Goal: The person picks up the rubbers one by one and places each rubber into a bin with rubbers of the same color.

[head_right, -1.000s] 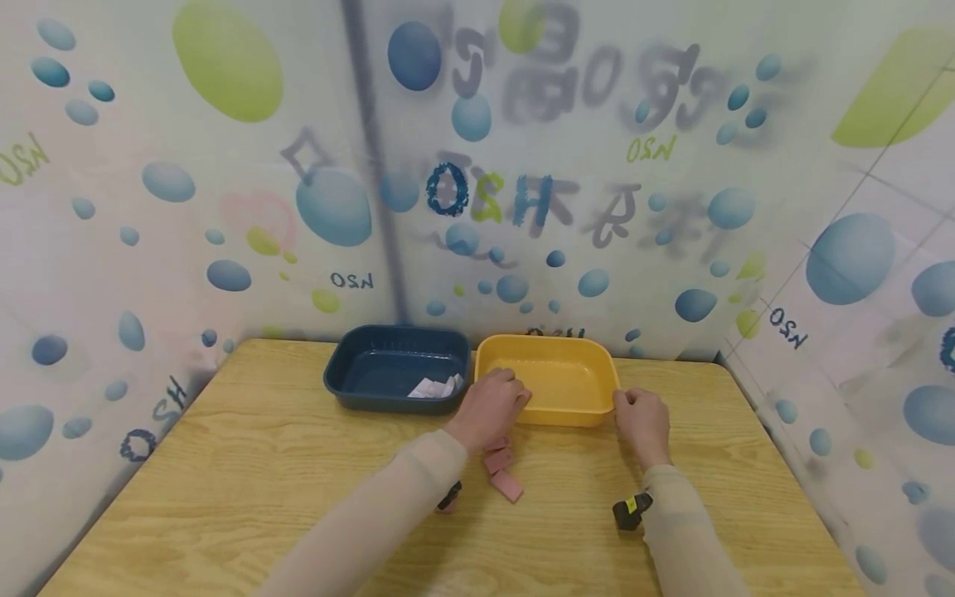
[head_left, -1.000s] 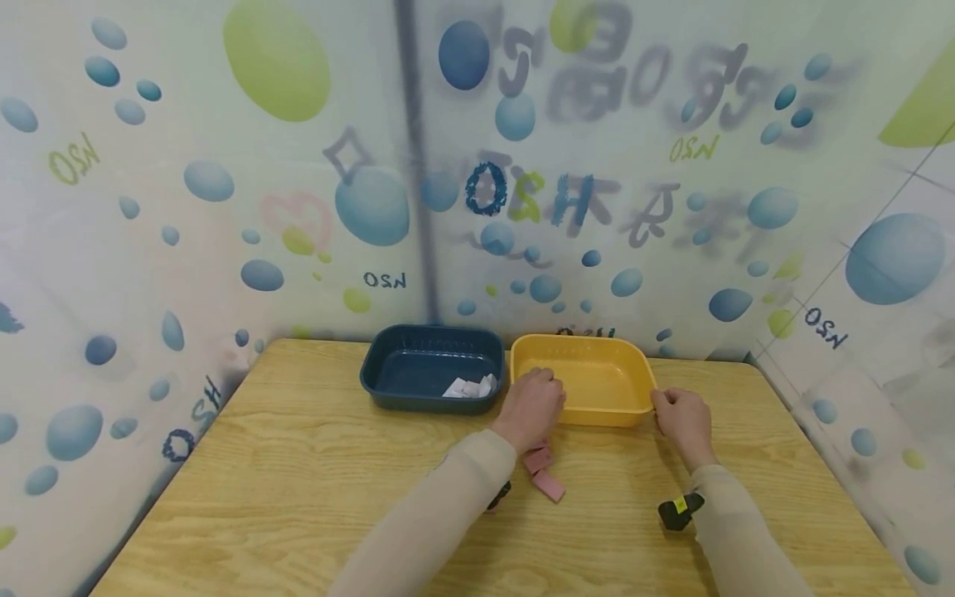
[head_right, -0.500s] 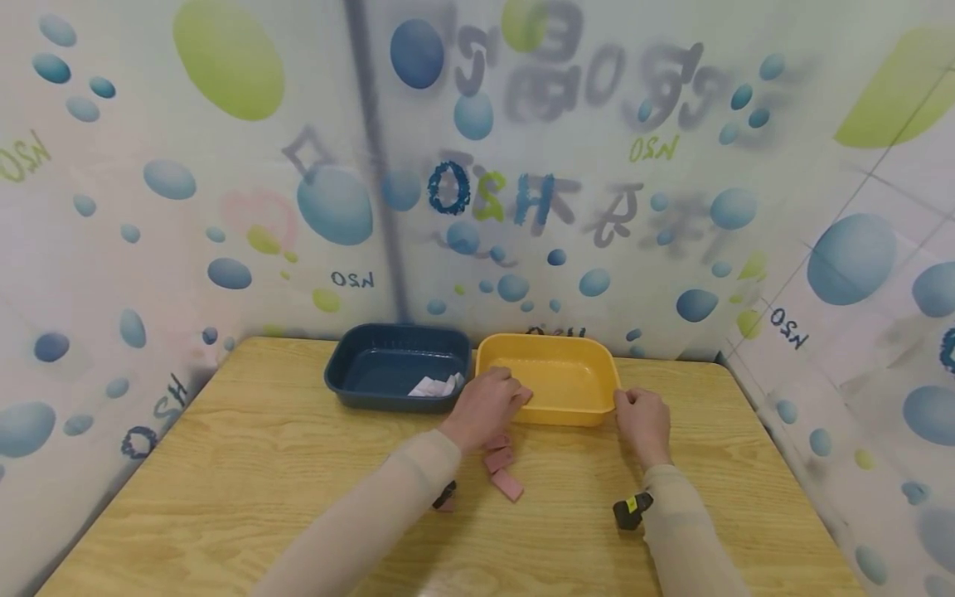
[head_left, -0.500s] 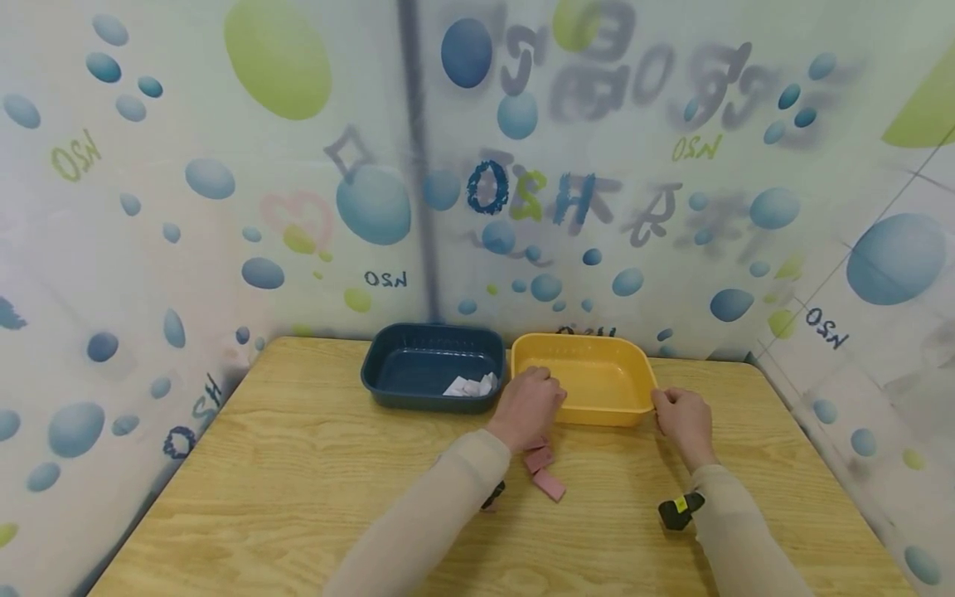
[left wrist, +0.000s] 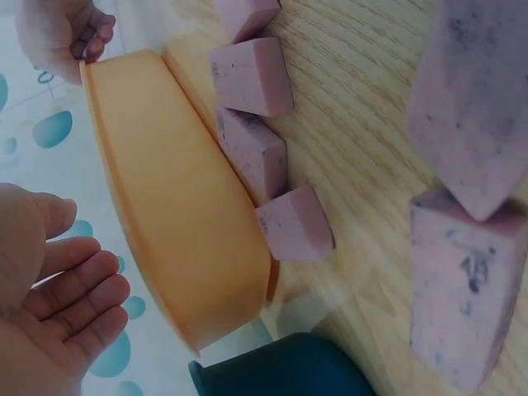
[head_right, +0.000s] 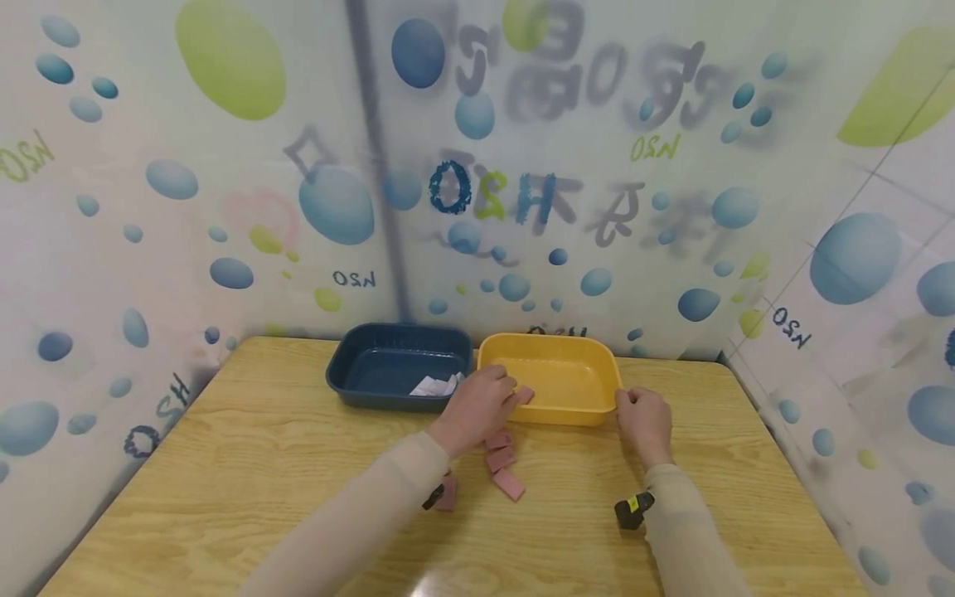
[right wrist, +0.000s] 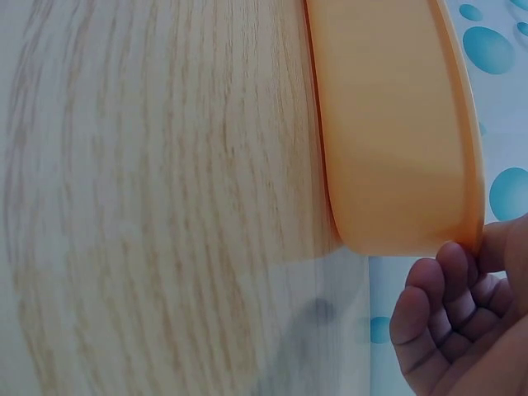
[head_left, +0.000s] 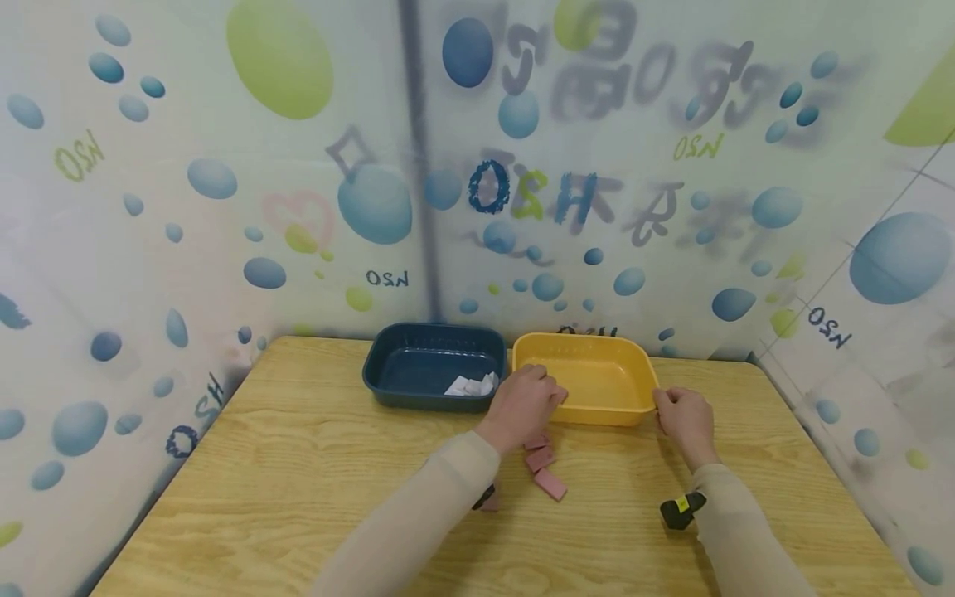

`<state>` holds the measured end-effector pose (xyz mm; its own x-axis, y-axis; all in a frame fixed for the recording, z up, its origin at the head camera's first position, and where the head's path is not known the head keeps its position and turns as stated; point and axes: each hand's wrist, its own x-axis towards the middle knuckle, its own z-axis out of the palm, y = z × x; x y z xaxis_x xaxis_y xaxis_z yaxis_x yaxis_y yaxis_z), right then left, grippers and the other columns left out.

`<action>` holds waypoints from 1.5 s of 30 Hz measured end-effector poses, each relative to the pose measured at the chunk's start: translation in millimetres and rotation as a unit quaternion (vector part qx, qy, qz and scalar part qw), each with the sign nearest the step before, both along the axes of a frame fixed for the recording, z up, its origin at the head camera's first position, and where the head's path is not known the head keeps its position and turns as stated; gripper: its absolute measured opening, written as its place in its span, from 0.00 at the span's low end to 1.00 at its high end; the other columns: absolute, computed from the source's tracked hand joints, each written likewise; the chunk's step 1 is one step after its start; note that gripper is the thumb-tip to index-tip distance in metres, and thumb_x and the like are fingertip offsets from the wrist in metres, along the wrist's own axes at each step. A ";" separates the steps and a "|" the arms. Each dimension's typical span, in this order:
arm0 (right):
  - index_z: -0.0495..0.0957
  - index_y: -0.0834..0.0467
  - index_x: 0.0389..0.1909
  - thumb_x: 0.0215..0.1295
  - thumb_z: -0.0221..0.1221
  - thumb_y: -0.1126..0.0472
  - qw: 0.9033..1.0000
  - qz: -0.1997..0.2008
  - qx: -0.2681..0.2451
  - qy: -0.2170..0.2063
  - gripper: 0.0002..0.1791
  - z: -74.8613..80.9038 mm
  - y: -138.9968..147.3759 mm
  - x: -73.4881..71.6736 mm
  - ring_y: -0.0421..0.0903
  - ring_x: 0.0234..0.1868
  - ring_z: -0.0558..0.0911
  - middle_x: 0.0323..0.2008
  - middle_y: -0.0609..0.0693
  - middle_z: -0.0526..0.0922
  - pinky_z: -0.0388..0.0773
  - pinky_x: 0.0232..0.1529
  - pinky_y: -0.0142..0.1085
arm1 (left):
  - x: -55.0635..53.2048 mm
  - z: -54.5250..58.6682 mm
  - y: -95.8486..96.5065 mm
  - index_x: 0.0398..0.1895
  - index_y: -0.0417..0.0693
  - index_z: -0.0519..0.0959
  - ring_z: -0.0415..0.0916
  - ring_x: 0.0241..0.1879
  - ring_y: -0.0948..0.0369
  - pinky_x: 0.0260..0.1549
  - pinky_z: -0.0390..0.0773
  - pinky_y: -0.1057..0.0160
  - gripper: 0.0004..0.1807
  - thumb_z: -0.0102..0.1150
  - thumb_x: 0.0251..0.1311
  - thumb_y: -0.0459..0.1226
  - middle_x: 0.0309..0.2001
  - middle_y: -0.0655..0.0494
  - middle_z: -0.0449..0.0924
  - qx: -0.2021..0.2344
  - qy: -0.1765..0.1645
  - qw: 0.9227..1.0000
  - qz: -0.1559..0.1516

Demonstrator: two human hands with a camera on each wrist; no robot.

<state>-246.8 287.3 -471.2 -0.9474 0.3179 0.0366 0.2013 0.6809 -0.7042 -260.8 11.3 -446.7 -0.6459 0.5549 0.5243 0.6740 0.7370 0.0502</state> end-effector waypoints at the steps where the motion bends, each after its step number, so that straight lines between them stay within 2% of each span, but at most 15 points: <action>1: 0.80 0.67 0.31 0.76 0.49 0.55 1.000 0.000 0.000 0.000 0.21 0.1 0.0 0.1 0.46 0.23 0.73 0.17 0.49 0.76 0.68 0.26 0.36 | 0.5 0.3 -0.5 0.22 0.52 0.82 0.69 0.28 0.62 0.30 0.71 0.69 0.14 0.65 0.69 0.38 0.24 0.60 0.73 0.000 0.003 1.000 -0.001; 8: 0.78 0.66 0.30 0.76 0.48 0.55 1.000 -0.001 0.002 -0.003 0.21 1.4 -0.3 0.5 0.47 0.23 0.72 0.16 0.49 0.74 0.68 0.27 0.37 | 6.3 4.3 -7.8 0.32 0.49 0.89 0.70 0.28 0.63 0.29 0.73 0.70 0.07 0.66 0.68 0.39 0.26 0.59 0.76 -0.007 0.008 1.000 -0.001; 13: 0.78 0.65 0.28 0.76 0.49 0.55 1.000 0.001 0.002 0.000 0.21 2.5 -0.2 0.7 0.47 0.22 0.73 0.15 0.48 0.74 0.68 0.27 0.37 | 8.0 6.6 -15.7 0.29 0.47 0.87 0.72 0.28 0.62 0.32 0.75 0.68 0.06 0.69 0.65 0.37 0.26 0.58 0.76 -0.006 0.021 1.000 -0.005; 17: 0.77 0.64 0.27 0.75 0.49 0.55 1.000 0.001 0.000 -0.002 0.21 2.6 0.1 0.3 0.47 0.23 0.72 0.15 0.48 0.74 0.68 0.27 0.37 | 8.5 5.3 -22.8 0.29 0.47 0.86 0.72 0.28 0.60 0.32 0.75 0.65 0.07 0.67 0.66 0.34 0.26 0.56 0.75 0.015 0.011 1.000 -0.020; 22: 0.77 0.63 0.26 0.76 0.48 0.55 1.000 -0.001 0.000 -0.005 0.20 2.5 0.0 0.3 0.48 0.24 0.72 0.17 0.49 0.74 0.68 0.27 0.37 | 11.8 2.7 -32.5 0.41 0.49 0.90 0.74 0.31 0.61 0.34 0.76 0.66 0.05 0.66 0.66 0.33 0.31 0.58 0.80 0.020 -0.010 0.999 -0.027; 24: 0.76 0.63 0.26 0.76 0.48 0.55 1.000 0.000 0.001 -0.006 0.20 2.7 0.0 0.5 0.48 0.24 0.72 0.17 0.49 0.74 0.68 0.27 0.37 | 13.4 2.0 -36.3 0.43 0.48 0.89 0.75 0.33 0.60 0.35 0.77 0.65 0.06 0.67 0.66 0.34 0.32 0.58 0.80 0.014 -0.015 1.000 -0.024; 29: 0.77 0.64 0.28 0.76 0.48 0.55 1.000 0.003 0.000 -0.005 0.20 2.8 0.5 0.7 0.47 0.24 0.73 0.17 0.49 0.75 0.68 0.28 0.37 | 17.3 1.1 -45.1 0.36 0.44 0.86 0.74 0.32 0.59 0.36 0.78 0.63 0.03 0.69 0.64 0.35 0.31 0.55 0.78 -0.002 0.011 1.000 -0.017; 31: 0.78 0.64 0.28 0.76 0.48 0.55 1.000 0.005 0.001 -0.004 0.21 2.8 0.8 0.7 0.47 0.24 0.73 0.17 0.48 0.75 0.68 0.27 0.37 | 18.0 0.9 -48.5 0.33 0.45 0.85 0.74 0.32 0.59 0.40 0.80 0.63 0.03 0.70 0.62 0.34 0.30 0.55 0.78 -0.004 0.034 0.999 -0.021; 33: 0.79 0.65 0.29 0.76 0.48 0.55 1.000 0.006 -0.001 -0.004 0.21 3.0 1.1 0.6 0.46 0.24 0.73 0.17 0.48 0.76 0.68 0.27 0.37 | 18.8 1.2 -51.8 0.31 0.46 0.84 0.76 0.33 0.60 0.45 0.81 0.62 0.04 0.71 0.61 0.34 0.31 0.55 0.79 -0.004 0.044 0.999 -0.025; 36: 0.79 0.65 0.29 0.76 0.48 0.55 1.000 0.006 -0.002 -0.006 0.21 3.7 1.0 0.6 0.47 0.24 0.73 0.17 0.48 0.76 0.68 0.27 0.37 | 20.4 1.2 -56.7 0.33 0.47 0.84 0.79 0.36 0.60 0.55 0.80 0.60 0.04 0.72 0.61 0.34 0.32 0.56 0.80 -0.014 0.042 0.999 -0.026; 39: 0.79 0.66 0.30 0.76 0.48 0.54 1.000 0.005 -0.004 -0.010 0.22 4.3 0.8 0.5 0.47 0.24 0.73 0.18 0.49 0.76 0.69 0.27 0.37 | 23.7 1.8 -61.4 0.37 0.46 0.86 0.81 0.40 0.59 0.59 0.79 0.58 0.04 0.72 0.61 0.34 0.35 0.55 0.80 -0.020 0.025 0.999 -0.029; 42: 0.79 0.66 0.31 0.77 0.47 0.54 1.000 0.006 -0.004 -0.010 0.22 4.3 1.0 0.4 0.47 0.24 0.73 0.18 0.49 0.76 0.69 0.27 0.37 | 27.0 1.0 -66.5 0.37 0.46 0.87 0.79 0.38 0.59 0.53 0.81 0.60 0.04 0.72 0.60 0.34 0.34 0.56 0.80 -0.021 0.017 0.999 -0.035; 45: 0.79 0.66 0.31 0.77 0.47 0.54 1.000 0.007 -0.001 -0.008 0.22 4.0 1.0 0.6 0.47 0.24 0.73 0.17 0.49 0.76 0.69 0.27 0.37 | 30.6 -0.2 -71.9 0.36 0.46 0.86 0.76 0.35 0.59 0.44 0.80 0.63 0.04 0.72 0.60 0.34 0.32 0.56 0.78 -0.023 0.012 0.999 -0.037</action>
<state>-246.3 288.3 -467.2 -0.9521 0.3051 0.0202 0.2037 0.6819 -0.7025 -230.2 -60.7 -446.9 -0.5899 0.6244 0.5119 0.7271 0.6865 0.0004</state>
